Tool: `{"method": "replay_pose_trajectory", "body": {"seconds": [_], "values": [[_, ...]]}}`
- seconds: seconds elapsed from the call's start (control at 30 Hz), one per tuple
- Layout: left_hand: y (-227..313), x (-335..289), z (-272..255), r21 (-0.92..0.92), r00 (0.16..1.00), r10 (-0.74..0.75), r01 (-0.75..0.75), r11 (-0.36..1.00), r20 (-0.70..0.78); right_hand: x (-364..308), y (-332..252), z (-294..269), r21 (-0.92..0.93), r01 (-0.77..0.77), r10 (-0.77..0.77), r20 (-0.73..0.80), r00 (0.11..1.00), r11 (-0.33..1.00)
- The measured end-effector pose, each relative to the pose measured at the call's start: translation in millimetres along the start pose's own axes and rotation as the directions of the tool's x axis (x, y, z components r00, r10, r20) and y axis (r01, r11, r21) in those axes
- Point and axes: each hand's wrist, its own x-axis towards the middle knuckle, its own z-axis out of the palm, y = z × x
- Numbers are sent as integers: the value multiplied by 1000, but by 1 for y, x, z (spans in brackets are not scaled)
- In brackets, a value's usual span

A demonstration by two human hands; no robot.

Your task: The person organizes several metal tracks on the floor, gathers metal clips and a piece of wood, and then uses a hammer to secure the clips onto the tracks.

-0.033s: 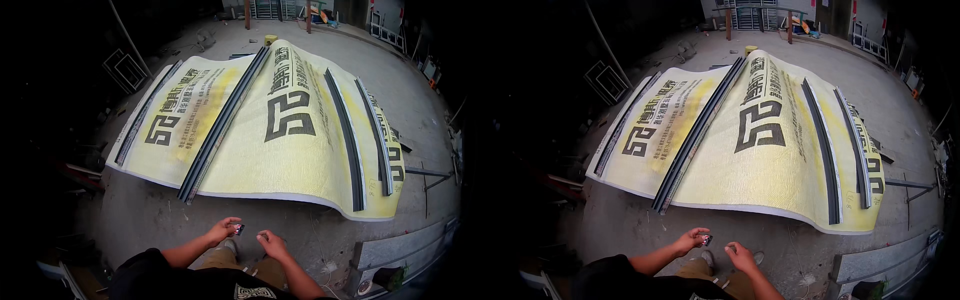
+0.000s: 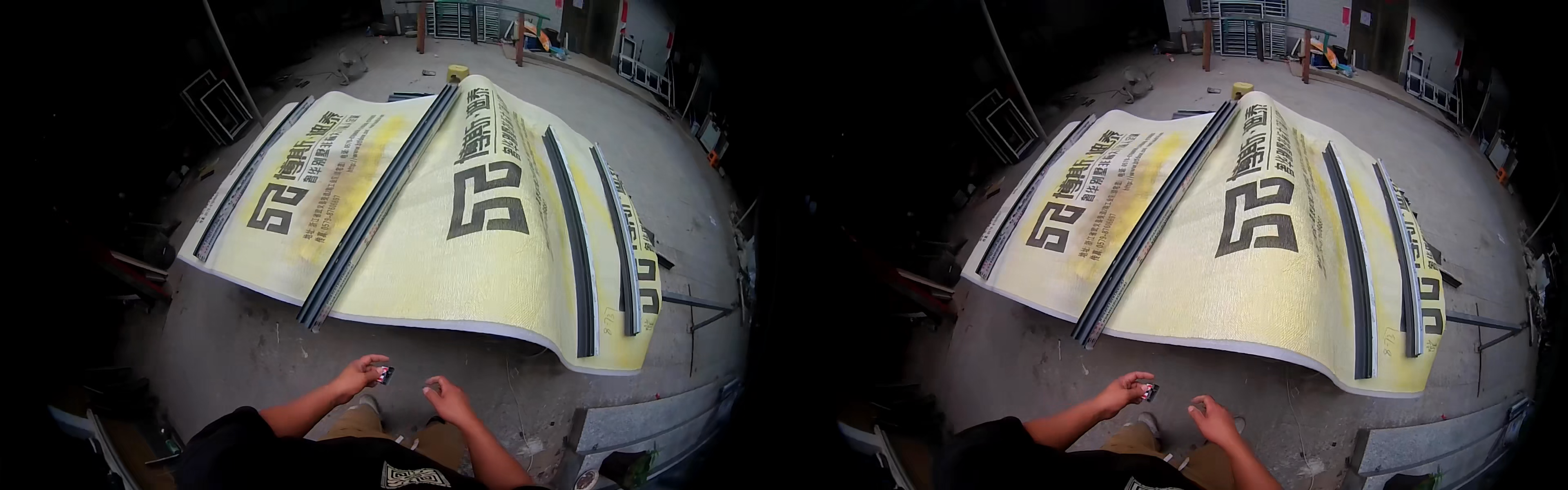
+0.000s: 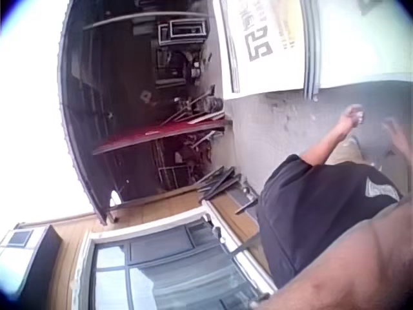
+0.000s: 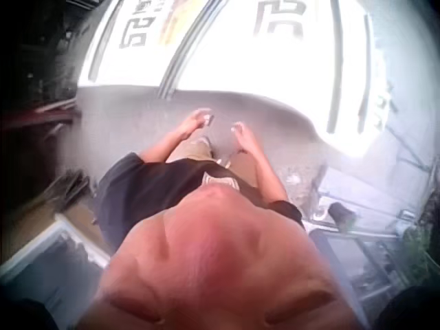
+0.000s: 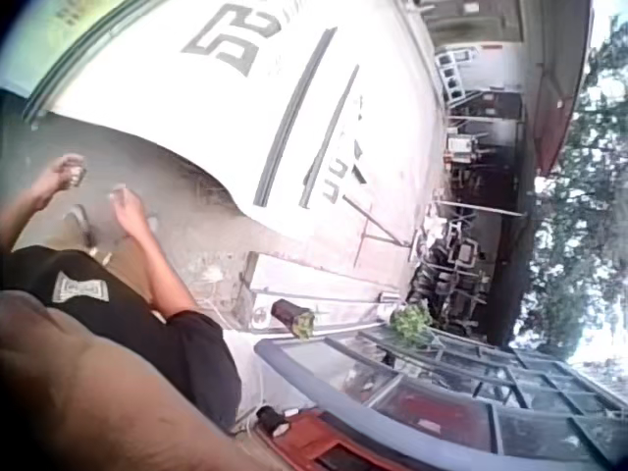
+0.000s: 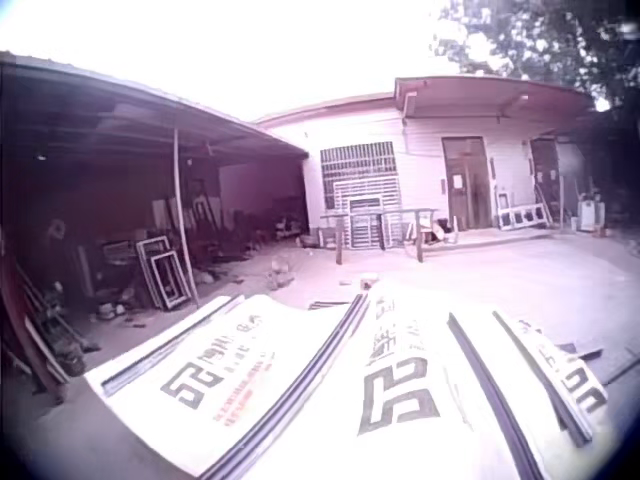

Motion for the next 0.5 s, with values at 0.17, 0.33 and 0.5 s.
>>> {"method": "replay_pose_trajectory", "body": {"seconds": [0.17,0.33,0.5], "values": [[-73,-46,-193,-47,933,9,-28,998,-360,88,-114,31,-142,284,-290,-21,957,948],[-265,-241,-318,-231,572,-302,195,953,-763,69,-336,121,144,461,-473,59,879,875],[-327,-351,-373,-454,311,-431,0,891,-847,33,-563,163,504,747,-843,-67,534,433]]}}
